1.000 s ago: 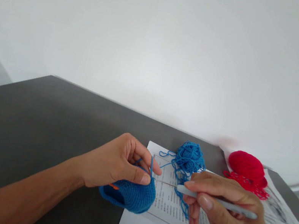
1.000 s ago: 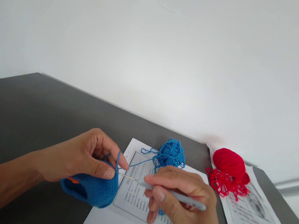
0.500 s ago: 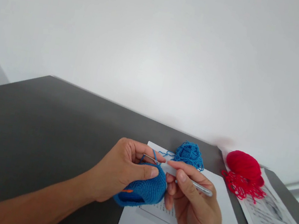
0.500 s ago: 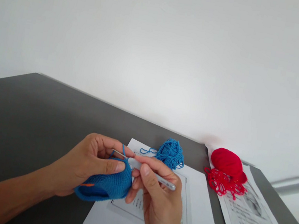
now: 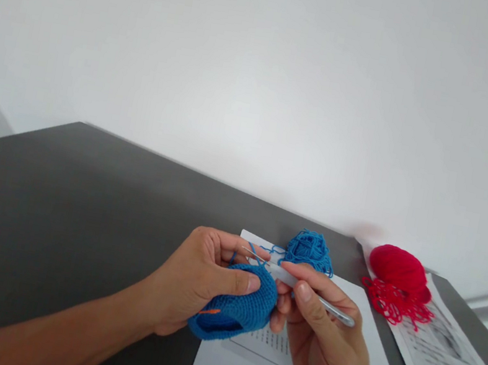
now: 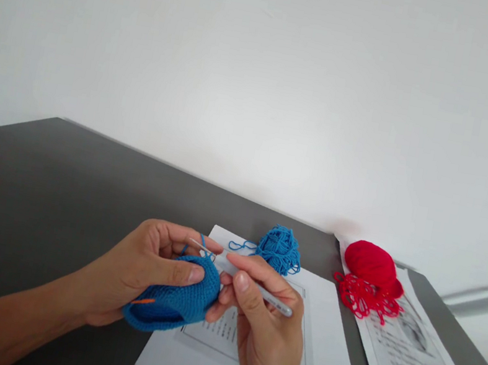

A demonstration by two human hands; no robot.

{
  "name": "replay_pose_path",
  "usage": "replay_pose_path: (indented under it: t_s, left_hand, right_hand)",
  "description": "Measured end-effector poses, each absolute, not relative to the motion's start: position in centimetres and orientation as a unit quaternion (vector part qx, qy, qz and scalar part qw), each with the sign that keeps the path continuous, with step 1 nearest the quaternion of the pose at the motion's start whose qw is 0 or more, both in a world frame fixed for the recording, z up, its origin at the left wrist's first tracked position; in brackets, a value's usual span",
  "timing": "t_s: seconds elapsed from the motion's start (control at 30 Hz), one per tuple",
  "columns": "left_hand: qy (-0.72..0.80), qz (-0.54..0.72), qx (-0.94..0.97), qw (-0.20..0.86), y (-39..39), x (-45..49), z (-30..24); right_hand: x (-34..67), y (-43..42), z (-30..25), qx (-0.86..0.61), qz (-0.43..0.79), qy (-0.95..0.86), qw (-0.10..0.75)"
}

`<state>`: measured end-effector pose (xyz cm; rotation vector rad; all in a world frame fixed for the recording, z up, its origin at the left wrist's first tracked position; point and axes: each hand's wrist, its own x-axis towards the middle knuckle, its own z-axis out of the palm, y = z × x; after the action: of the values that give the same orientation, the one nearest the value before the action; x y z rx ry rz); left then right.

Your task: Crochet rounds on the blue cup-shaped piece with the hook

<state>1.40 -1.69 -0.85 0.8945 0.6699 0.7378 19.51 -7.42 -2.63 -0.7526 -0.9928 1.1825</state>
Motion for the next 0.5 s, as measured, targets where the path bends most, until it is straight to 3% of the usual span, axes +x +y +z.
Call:
replay_pose_path:
  t_s: [0.5]
  left_hand:
    - [0.328,0.305,0.464,0.764,-1.6,1.0,-0.8]
  right_hand:
    - [22.9,-7.3,-2.2,-0.345,0.448,-0.604,0.561]
